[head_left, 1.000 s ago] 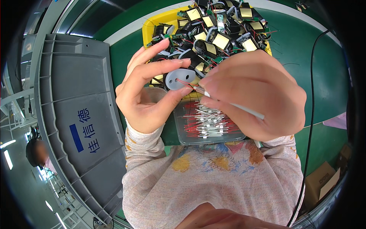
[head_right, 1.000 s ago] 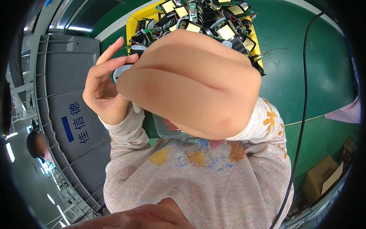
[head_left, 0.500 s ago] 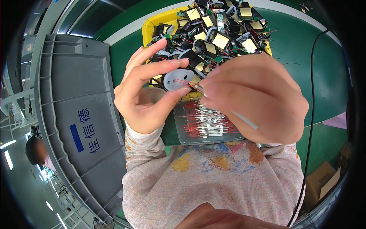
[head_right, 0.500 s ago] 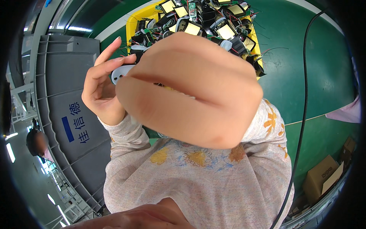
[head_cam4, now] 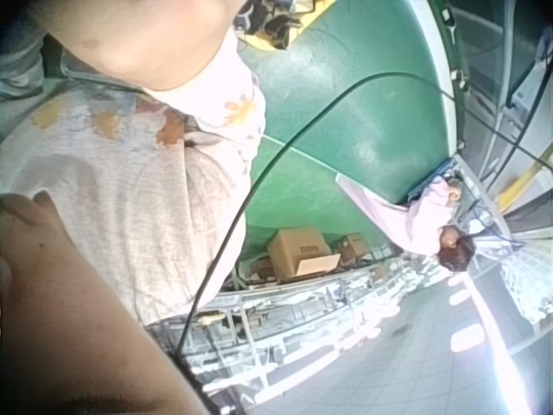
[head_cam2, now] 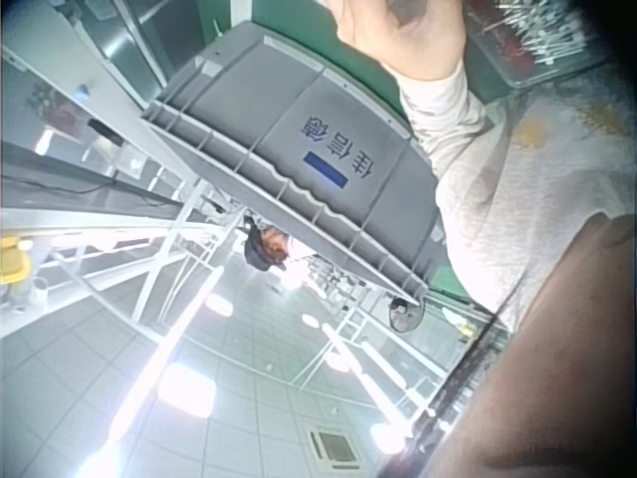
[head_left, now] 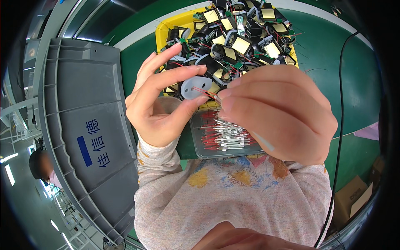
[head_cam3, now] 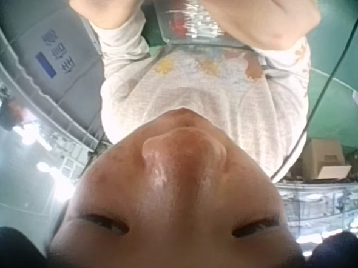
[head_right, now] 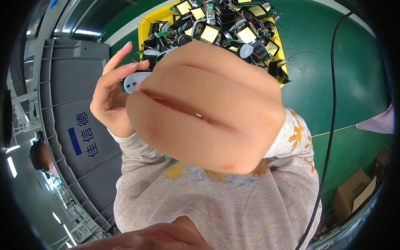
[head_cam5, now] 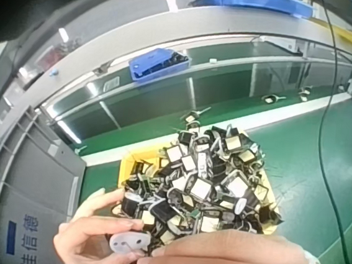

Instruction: The person repeatedly picks up small electronic modules from a yellow bin and uses a white stick-like tool to manipulate red wires on the components. The person then places the modules back into the bin and repeats the process with different units.

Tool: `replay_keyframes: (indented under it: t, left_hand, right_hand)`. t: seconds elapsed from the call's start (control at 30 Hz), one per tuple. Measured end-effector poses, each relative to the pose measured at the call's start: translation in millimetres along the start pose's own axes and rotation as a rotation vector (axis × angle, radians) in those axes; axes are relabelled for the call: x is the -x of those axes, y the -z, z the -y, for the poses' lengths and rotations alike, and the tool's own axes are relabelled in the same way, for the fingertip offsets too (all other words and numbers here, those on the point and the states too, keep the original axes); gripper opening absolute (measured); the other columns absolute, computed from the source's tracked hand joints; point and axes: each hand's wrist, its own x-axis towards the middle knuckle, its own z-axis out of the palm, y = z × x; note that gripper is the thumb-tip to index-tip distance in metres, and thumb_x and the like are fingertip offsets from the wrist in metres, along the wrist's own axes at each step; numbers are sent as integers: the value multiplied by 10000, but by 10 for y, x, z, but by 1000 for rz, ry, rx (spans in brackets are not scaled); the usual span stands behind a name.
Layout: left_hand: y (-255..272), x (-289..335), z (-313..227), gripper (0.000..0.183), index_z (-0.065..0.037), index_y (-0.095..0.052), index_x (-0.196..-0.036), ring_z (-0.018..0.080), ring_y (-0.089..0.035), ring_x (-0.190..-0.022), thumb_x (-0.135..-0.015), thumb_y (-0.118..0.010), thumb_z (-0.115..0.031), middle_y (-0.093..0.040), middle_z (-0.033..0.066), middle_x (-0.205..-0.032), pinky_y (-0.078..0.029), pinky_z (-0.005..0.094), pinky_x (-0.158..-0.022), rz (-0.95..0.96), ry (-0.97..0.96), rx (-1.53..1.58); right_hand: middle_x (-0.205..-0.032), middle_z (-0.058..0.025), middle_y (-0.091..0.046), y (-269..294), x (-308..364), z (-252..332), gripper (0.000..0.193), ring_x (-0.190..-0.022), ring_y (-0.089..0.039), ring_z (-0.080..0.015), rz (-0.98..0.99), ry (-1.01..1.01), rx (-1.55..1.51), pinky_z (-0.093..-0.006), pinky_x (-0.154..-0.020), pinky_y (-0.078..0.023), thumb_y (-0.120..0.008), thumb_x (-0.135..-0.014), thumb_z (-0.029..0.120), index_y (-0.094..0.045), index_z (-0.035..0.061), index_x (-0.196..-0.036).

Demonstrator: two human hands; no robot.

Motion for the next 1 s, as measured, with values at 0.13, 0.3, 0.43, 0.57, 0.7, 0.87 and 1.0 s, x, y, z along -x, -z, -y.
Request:
replay_keyframes:
  t: [0.13, 0.3, 0.43, 0.57, 0.7, 0.87, 1.0]
  left_hand:
    - [-1, 1, 0, 346, 5, -654, -874, 293, -549, -1078, -537, -731, 6, -692, 99, -818, -313, 454, -962, -6, -4, -1]
    - [-4, 9, -1, 345, 4, -656, -868, 295, -553, -1071, -532, -734, -3, -692, 95, -816, -314, 454, -959, -11, -4, -11]
    - [-3, 17, -11, 344, 4, -657, -864, 295, -554, -1068, -530, -736, -9, -692, 93, -814, -313, 458, -958, -15, 2, -19]
    - [12, 4, -20, 346, 3, -656, -867, 296, -554, -1070, -531, -739, -14, -693, 92, -814, -310, 461, -962, -8, -6, -29]
    - [18, 14, -10, 347, 0, -655, -869, 299, -553, -1074, -533, -741, -19, -693, 93, -816, -306, 462, -967, -8, -15, -25]
    - [29, 13, -12, 349, -1, -653, -876, 304, -551, -1076, -536, -736, -16, -692, 95, -817, -301, 464, -972, 5, -23, -23]
    - [38, 12, -6, 355, -1, -651, -883, 306, -548, -1081, -538, -733, -15, -692, 98, -819, -298, 465, -975, 16, -34, -26]
  right_hand:
    - [-746, -94, -645, -20, -2, 4, 281, -660, -625, -235, -12, -5, -12, -283, -553, -510, -735, -495, 6, -644, 8, -761]
    - [-753, -105, -645, 7, 19, 0, 290, -663, -626, -250, 26, -42, -72, -293, -549, -505, -761, -499, 0, -645, 1, -765]
    - [-768, -109, -647, 23, 27, 47, 307, -676, -627, -255, 64, -159, -139, -296, -551, -497, -775, -489, -11, -648, -5, -768]
    - [-774, -110, -647, 78, 9, 33, 320, -683, -626, -257, 115, -161, -131, -296, -554, -493, -782, -486, -19, -649, -10, -777]
    - [-766, -109, -645, 46, 2, 105, 333, -680, -626, -257, 90, -237, -118, -297, -553, -492, -784, -484, -14, -647, -15, -788]
    - [-753, -115, -643, 30, 21, 73, 330, -665, -624, -256, 42, -191, -108, -295, -544, -494, -780, -481, -13, -641, -19, -781]
    - [-742, -119, -640, -29, 29, 33, 325, -645, -621, -254, -41, -92, -91, -289, -530, -494, -776, -487, -13, -634, -18, -779]
